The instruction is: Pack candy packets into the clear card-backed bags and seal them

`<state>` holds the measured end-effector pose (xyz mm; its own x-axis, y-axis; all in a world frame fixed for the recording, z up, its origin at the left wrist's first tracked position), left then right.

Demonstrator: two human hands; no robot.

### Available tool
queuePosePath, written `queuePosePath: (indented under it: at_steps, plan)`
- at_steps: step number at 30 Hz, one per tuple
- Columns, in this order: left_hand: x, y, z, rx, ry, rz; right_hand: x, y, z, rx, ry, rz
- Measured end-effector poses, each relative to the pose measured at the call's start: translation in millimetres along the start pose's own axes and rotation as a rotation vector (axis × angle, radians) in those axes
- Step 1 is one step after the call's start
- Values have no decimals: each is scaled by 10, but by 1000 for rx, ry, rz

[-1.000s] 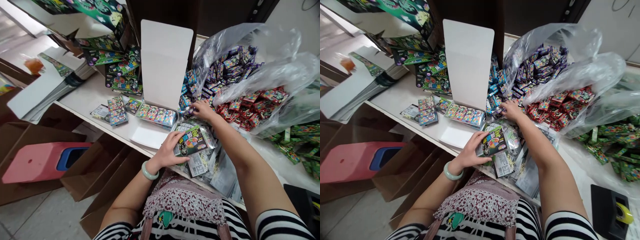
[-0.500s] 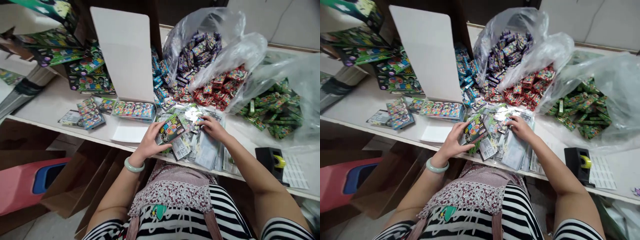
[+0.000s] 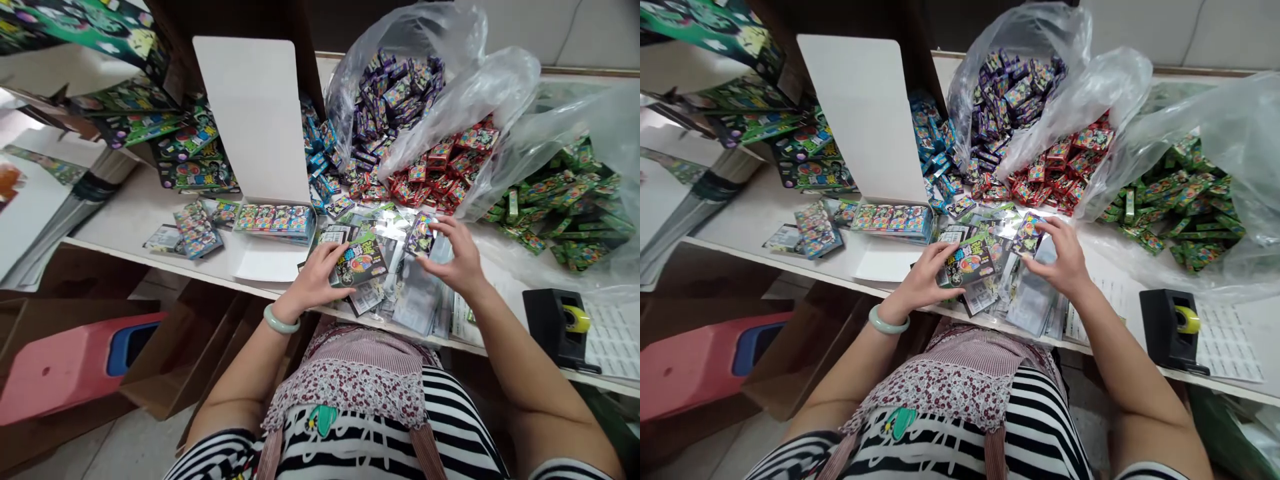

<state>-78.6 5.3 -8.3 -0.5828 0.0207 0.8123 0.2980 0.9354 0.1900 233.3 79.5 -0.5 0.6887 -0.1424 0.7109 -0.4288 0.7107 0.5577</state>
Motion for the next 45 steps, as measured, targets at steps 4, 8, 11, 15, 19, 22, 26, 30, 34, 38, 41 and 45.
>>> queuePosePath:
  at_steps: [4, 8, 11, 15, 19, 22, 26, 30, 34, 38, 41, 45]
  plan:
    - [-46, 62, -44, -109, -5, 4, 332, 75, 235, 263, -44, 211]
    - [-60, 90, -57, -187, 26, 25, 384, 90, 293, 366, -9, 419]
    - [-57, 74, -46, -221, 23, 63, 396, 91, 257, 391, 57, 498]
    - [-49, 46, -38, -204, 10, 76, 432, 128, 237, 418, 125, 584]
    - [-40, 62, -60, -224, -20, 115, 465, 211, 215, 403, 185, 631]
    - [-31, 102, -78, -240, -66, 113, 472, 283, 177, 389, 198, 650]
    - [-44, 143, -81, -225, -90, 109, 413, 326, 151, 372, 184, 635]
    - [-80, 135, -76, -179, -83, 76, 280, 264, 199, 309, 215, 585]
    - [-118, 106, -94, -129, -65, 10, 141, 140, 303, 188, 278, 382]
    - [-188, 98, -130, -99, -68, -21, 15, 12, 447, 87, 280, 326]
    - [-227, 89, -124, -86, -119, -54, -63, 25, 443, -5, 410, 346]
    - [-162, 10, -73, -67, -214, -142, -352, 432, 206, -238, 573, 71]
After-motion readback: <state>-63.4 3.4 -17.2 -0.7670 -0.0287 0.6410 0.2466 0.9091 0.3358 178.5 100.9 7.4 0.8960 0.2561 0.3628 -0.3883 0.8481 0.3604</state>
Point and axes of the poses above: each hand's wrist, its own y-axis towards the middle knuckle, its own x-axis out of the back of the hand, z = x × y, the point moved 1 cm from there along y, towards the middle knuckle, and after that the axes turned 7 degrees about x, right-handed, at the moved point
